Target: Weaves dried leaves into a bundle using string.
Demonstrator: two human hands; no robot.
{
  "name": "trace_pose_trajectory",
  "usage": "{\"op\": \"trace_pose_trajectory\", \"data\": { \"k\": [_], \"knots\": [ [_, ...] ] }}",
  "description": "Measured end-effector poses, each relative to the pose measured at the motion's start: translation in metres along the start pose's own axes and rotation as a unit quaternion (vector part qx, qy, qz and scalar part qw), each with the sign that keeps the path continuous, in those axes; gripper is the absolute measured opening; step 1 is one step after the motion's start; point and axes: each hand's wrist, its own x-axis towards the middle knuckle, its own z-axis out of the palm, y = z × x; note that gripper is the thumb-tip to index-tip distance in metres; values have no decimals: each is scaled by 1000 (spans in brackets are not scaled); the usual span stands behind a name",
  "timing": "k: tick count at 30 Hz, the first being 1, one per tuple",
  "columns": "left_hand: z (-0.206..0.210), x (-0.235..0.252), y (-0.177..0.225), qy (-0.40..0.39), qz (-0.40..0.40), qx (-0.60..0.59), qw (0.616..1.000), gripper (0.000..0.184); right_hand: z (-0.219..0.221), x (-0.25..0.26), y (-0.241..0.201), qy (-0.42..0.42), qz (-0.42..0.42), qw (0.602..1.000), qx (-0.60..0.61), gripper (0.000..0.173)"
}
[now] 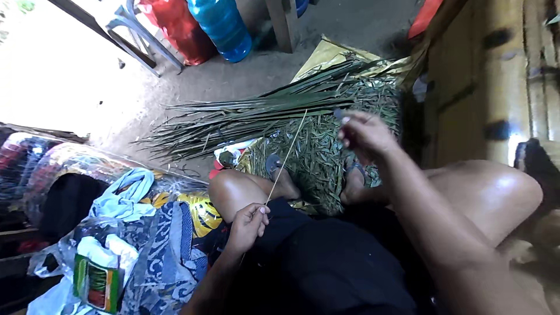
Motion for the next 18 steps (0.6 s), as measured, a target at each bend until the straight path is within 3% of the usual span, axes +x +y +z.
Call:
{"op": "trace_pose_trajectory", "data": {
  "k": [5,8,12,18],
  "knots": [
    [27,30,19,7,2,-78,997,26,69,-45,45,-227,13,974,22,39],
    [34,36,23,-17,-11,-111,994,26,80,-57,57,-297,24,954,30,38],
    [36,34,26,-57,-44,-157,985,25,67,-48,47,-280,-7,959,52,33],
    [29,19,20,-81,-33,-156,984,24,39,-21,14,-192,-45,979,59,31]
  ]
}}
